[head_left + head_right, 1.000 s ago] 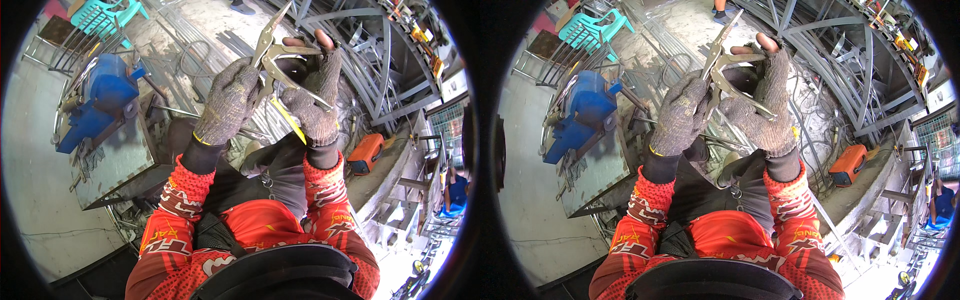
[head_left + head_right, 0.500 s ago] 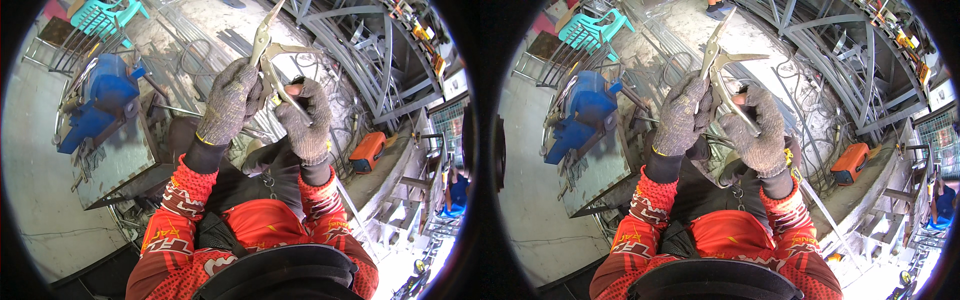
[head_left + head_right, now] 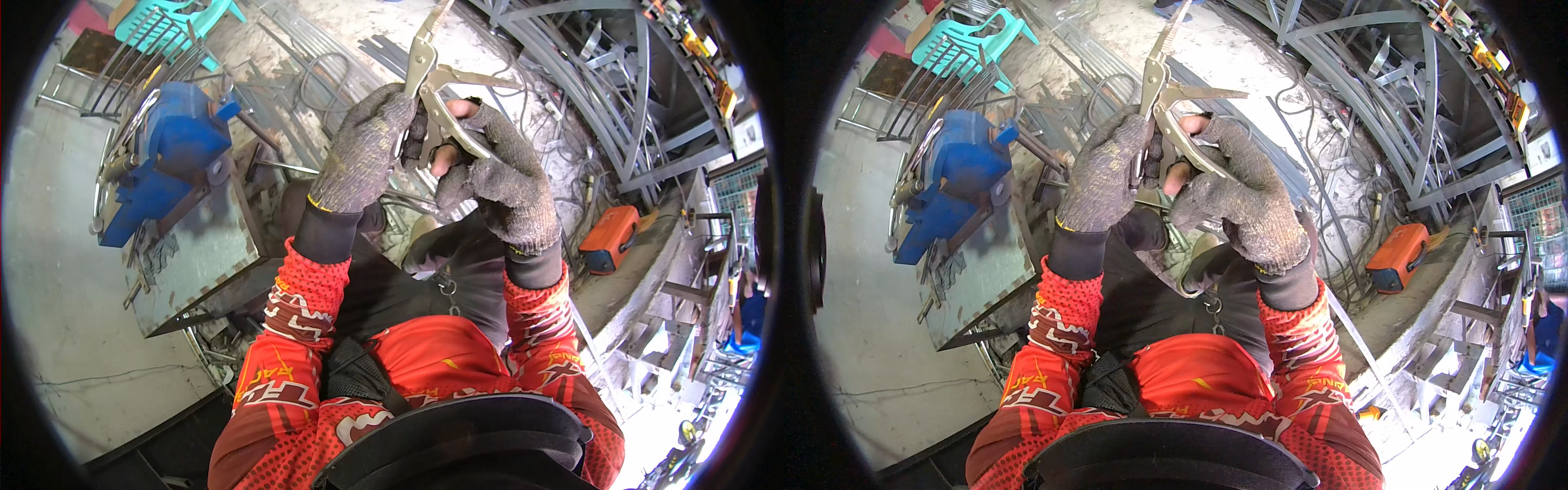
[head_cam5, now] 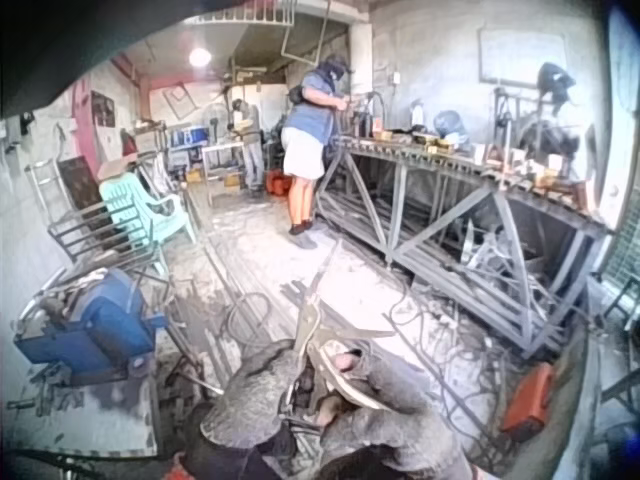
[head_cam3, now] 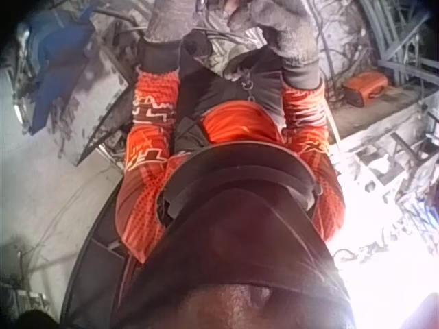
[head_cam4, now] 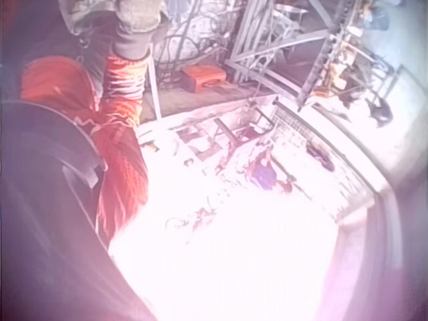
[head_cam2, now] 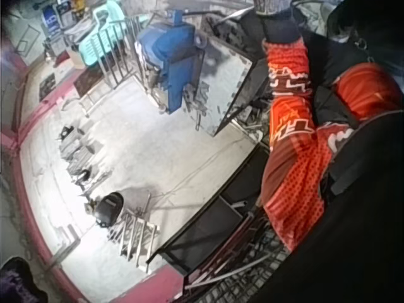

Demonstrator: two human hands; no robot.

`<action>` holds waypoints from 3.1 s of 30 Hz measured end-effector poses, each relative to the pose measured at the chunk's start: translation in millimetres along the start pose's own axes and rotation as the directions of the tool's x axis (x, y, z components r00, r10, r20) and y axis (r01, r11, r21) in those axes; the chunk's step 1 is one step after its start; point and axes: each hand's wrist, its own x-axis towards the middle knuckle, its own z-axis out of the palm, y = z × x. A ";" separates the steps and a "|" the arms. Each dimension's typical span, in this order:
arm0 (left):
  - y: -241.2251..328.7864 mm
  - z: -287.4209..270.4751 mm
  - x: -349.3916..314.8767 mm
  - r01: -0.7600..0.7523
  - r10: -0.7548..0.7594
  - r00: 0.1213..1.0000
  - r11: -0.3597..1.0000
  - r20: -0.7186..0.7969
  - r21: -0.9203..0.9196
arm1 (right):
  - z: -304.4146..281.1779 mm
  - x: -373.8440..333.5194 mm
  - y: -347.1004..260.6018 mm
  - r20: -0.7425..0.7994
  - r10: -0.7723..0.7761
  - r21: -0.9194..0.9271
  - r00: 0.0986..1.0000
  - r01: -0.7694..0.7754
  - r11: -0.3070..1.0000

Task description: The person measures a metal strip using a tape measure and a square ruler, adjusts locking pliers by hand, and measures a metal tube with the tape measure.

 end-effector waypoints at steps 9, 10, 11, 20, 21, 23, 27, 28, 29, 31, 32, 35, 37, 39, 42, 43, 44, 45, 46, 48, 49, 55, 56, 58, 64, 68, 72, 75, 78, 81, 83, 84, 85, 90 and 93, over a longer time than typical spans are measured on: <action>-5.8 -17.5 1.3 -0.087 0.074 0.985 0.993 0.157 0.079 | 6.4 4.5 4.8 -0.026 -0.236 -0.056 0.971 0.235 0.970; -6.7 -18.8 -0.8 -0.091 0.075 0.979 0.993 0.191 0.074 | 6.5 4.7 4.7 -0.026 -0.238 -0.055 0.971 0.236 0.970; -10.4 -19.5 0.4 -0.118 0.102 0.972 0.991 0.210 0.062 | 6.5 4.9 5.0 -0.061 -0.261 -0.123 0.963 0.253 0.960; -26.5 -14.2 -2.2 -0.205 0.207 0.978 0.920 0.030 0.333 | 11.3 2.1 0.1 -0.165 -0.357 -0.445 0.920 0.253 0.859; -28.6 -14.3 -1.0 -0.233 0.237 0.971 0.914 0.028 0.332 | 12.9 1.7 0.7 -0.163 -0.386 -0.476 0.908 0.271 0.837; -28.1 -9.2 1.5 -0.206 0.215 0.977 0.923 0.010 0.324 | 14.2 1.8 3.0 -0.164 -0.415 -0.507 0.895 0.284 0.814; -30.4 -8.1 2.3 -0.126 0.117 0.992 0.969 0.055 0.214 | 11.7 -1.1 7.0 -0.127 -0.479 -0.503 0.869 0.360 0.786; -29.7 -9.0 1.6 -0.124 0.115 0.992 0.968 0.054 0.216 | 11.2 -0.5 7.5 -0.101 -0.495 -0.518 0.863 0.379 0.767; -29.1 -9.6 0.7 0.004 -0.004 0.999 1.000 0.035 0.019 | 11.1 -0.9 6.6 -0.103 -0.495 -0.516 0.863 0.379 0.768; -29.1 -5.4 -1.4 0.132 -0.127 0.991 0.975 0.040 -0.179 | 10.5 -2.4 4.1 -0.085 -0.460 -0.567 0.884 0.337 0.752; -29.9 2.0 -2.6 0.053 -0.053 0.999 0.985 -0.001 -0.165 | 9.7 -2.3 4.4 -0.086 -0.460 -0.566 0.884 0.336 0.753; -32.4 -0.6 1.2 -0.052 0.052 0.999 0.998 0.014 -0.022 | 9.6 -3.1 4.7 -0.074 -0.476 -0.543 0.876 0.365 0.756; -39.4 -7.1 3.0 -0.085 0.078 0.995 0.991 0.069 0.103 | 12.6 -4.2 5.8 -0.126 -0.482 -0.510 0.867 0.361 0.781; -46.7 -12.0 2.3 0.138 -0.065 0.982 0.888 0.177 -0.438 | 12.1 -5.2 4.0 -0.103 -0.489 -0.546 0.866 0.362 0.756; -44.8 7.6 1.7 -0.026 0.052 0.996 0.939 0.068 -0.342 | 8.4 -5.8 5.1 -0.082 -0.508 -0.589 0.858 0.369 0.719; -46.7 4.1 2.7 -0.029 0.055 0.996 0.940 0.066 -0.341 | 8.7 -5.2 5.4 -0.073 -0.521 -0.584 0.851 0.386 0.714; -50.9 -2.4 4.9 0.013 0.032 0.993 0.933 0.117 -0.361 | 9.8 -5.5 6.4 -0.071 -0.522 -0.583 0.850 0.390 0.713; -52.7 -6.0 6.0 0.055 0.010 0.986 0.924 0.168 -0.378 | 11.9 -6.6 7.9 -0.102 -0.524 -0.572 0.845 0.381 0.726; -53.3 -4.4 5.5 0.054 0.012 0.985 0.924 0.170 -0.379 | 12.4 -7.4 9.8 -0.136 -0.526 -0.562 0.840 0.371 0.739; -52.9 2.1 2.3 -0.014 0.026 0.999 0.946 0.032 -0.324 | 13.1 -8.9 12.8 -0.162 -0.529 -0.555 0.833 0.366 0.747; -38.7 9.6 0.3 0.034 -0.001 0.998 0.878 0.070 -0.477 | 13.5 -9.3 13.3 -0.190 -0.528 -0.544 0.828 0.359 0.759; -45.8 -5.3 3.7 0.062 -0.004 0.986 0.935 0.165 -0.349 | 20.1 -9.7 8.3 -0.230 -0.513 -0.458 0.827 0.373 0.807; -43.5 -3.7 2.8 0.102 -0.042 0.989 0.895 0.145 -0.434 | 20.6 -10.1 6.5 -0.229 -0.515 -0.459 0.826 0.375 0.806; -40.2 1.9 2.8 0.026 0.041 0.988 0.905 0.150 -0.424 | 21.6 -11.2 1.6 -0.196 -0.511 -0.523 0.837 0.352 0.777; -35.3 5.6 -1.0 -0.067 0.086 0.993 0.975 0.084 -0.211 | 18.9 -10.7 6.1 -0.168 -0.548 -0.476 0.819 0.420 0.773; -38.4 -7.6 1.2 -0.123 0.125 0.986 0.992 0.109 -0.029 | 13.6 -12.5 12.3 -0.162 -0.506 -0.381 0.847 0.419 0.824; -36.5 2.0 1.0 0.060 -0.006 0.991 0.912 0.133 -0.406 | 18.5 -9.6 12.4 -0.222 -0.544 -0.382 0.809 0.441 0.812; -35.2 9.8 -0.4 -0.102 0.108 0.993 0.990 0.056 -0.099 | 19.0 -14.2 12.0 -0.272 -0.569 -0.454 0.776 0.418 0.787; -40.1 -7.2 6.9 -0.145 0.104 0.978 0.962 0.182 0.230 | 17.3 -17.3 15.3 -0.286 -0.589 -0.465 0.756 0.428 0.775; -32.0 3.3 13.0 0.057 -0.029 0.992 0.974 0.126 -0.221 | 9.7 -18.1 22.1 -0.320 -0.591 -0.411 0.741 0.454 0.791; -20.7 11.7 10.9 -0.154 0.132 0.980 0.978 0.151 0.140 | 8.3 -20.0 23.6 -0.344 -0.583 -0.353 0.736 0.474 0.806; -19.2 11.7 13.1 -0.261 0.213 0.961 0.905 0.175 0.335 | 6.0 -20.5 24.6 -0.357 -0.592 -0.350 0.722 0.484 0.802; -16.8 12.0 12.8 -0.351 0.293 0.936 0.781 0.193 0.517 | 2.7 -23.1 26.0 -0.332 -0.609 -0.379 0.720 0.489 0.785; -20.3 25.7 10.8 -0.119 0.102 0.991 0.970 0.090 0.212 | -3.9 -31.7 26.9 -0.319 -0.597 -0.463 0.736 0.429 0.776; -34.8 21.6 9.2 -0.258 0.223 0.966 0.838 0.130 0.480 | -3.3 -32.2 28.4 -0.385 -0.564 -0.451 0.731 0.384 0.806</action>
